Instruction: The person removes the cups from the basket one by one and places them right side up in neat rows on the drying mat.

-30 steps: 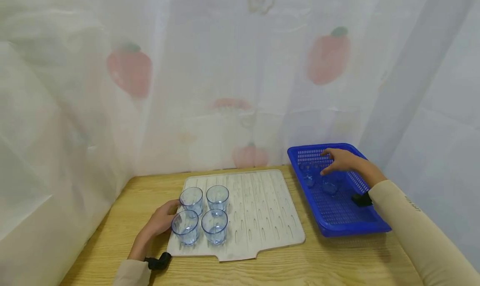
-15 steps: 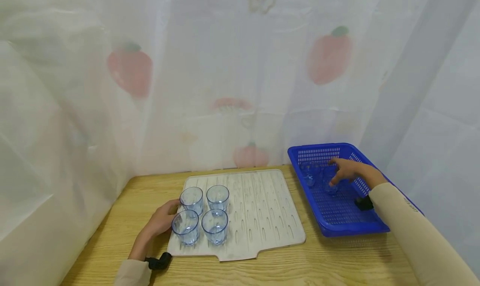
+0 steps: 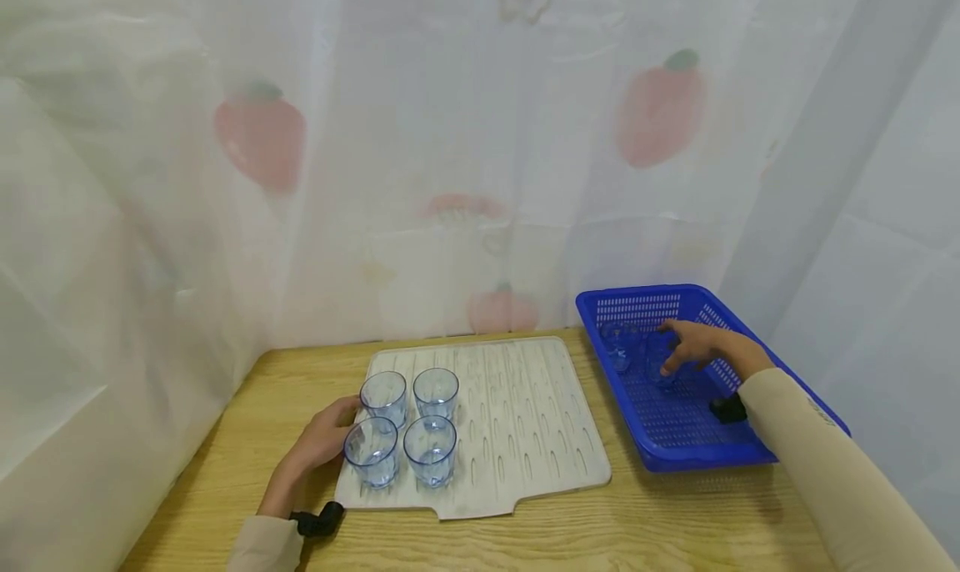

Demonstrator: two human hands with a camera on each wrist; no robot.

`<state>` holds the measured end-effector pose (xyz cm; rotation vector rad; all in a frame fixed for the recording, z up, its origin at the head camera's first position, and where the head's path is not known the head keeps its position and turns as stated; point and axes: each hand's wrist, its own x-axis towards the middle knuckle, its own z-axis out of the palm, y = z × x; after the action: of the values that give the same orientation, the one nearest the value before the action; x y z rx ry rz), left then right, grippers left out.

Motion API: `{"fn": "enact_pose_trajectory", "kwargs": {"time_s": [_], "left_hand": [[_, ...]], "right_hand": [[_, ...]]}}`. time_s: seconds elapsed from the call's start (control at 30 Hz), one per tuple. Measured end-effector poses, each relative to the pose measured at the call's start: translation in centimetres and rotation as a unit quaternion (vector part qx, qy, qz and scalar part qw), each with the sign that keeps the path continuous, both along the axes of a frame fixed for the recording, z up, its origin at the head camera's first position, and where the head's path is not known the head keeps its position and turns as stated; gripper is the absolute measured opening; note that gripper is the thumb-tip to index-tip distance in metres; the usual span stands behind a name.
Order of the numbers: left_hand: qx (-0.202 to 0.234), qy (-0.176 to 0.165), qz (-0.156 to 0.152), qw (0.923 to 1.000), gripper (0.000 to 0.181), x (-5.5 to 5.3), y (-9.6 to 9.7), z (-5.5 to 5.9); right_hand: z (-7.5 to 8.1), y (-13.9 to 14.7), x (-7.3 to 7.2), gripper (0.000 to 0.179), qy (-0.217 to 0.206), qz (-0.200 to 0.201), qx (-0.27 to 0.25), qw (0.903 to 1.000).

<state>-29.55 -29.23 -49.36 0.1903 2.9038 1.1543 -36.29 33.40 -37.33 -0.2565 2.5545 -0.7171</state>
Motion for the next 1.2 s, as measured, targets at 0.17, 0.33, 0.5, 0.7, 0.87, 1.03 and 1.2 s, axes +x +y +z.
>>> {"fn": "enact_pose_trajectory", "kwargs": {"time_s": [0.17, 0.33, 0.5, 0.7, 0.87, 1.03, 1.2], "left_hand": [[0.001, 0.001, 0.001, 1.0000, 0.048, 0.0, 0.1, 0.0], [0.001, 0.002, -0.001, 1.0000, 0.048, -0.1, 0.2, 0.0], [0.005, -0.006, 0.000, 1.0000, 0.049, 0.0, 0.2, 0.1], [0.001, 0.002, -0.001, 1.0000, 0.048, -0.2, 0.2, 0.2], [-0.008, 0.003, -0.004, 1.0000, 0.049, -0.2, 0.2, 0.1], [-0.009, 0.008, -0.008, 0.9999, 0.049, -0.1, 0.2, 0.0], [-0.008, 0.019, -0.015, 0.9997, 0.049, -0.2, 0.1, 0.0]], "right_hand": [[-0.4, 0.4, -0.1, 0.097, 0.030, 0.012, -0.001, 0.9995], [-0.8, 0.8, 0.1, 0.093, 0.071, 0.018, 0.002, 0.9973], [-1.1, 1.0, 0.0, 0.091, 0.120, 0.018, 0.027, 0.9923], [-1.1, 1.3, 0.0, 0.093, 0.138, 0.012, 0.029, 0.9899], [-0.8, 1.5, 0.2, 0.091, 0.144, 0.006, 0.027, 0.9892], [-0.3, 1.6, 0.3, 0.092, 0.149, 0.003, 0.018, 0.9886], [0.9, 1.3, 0.4, 0.097, 0.156, -0.004, 0.003, 0.9877]]}}
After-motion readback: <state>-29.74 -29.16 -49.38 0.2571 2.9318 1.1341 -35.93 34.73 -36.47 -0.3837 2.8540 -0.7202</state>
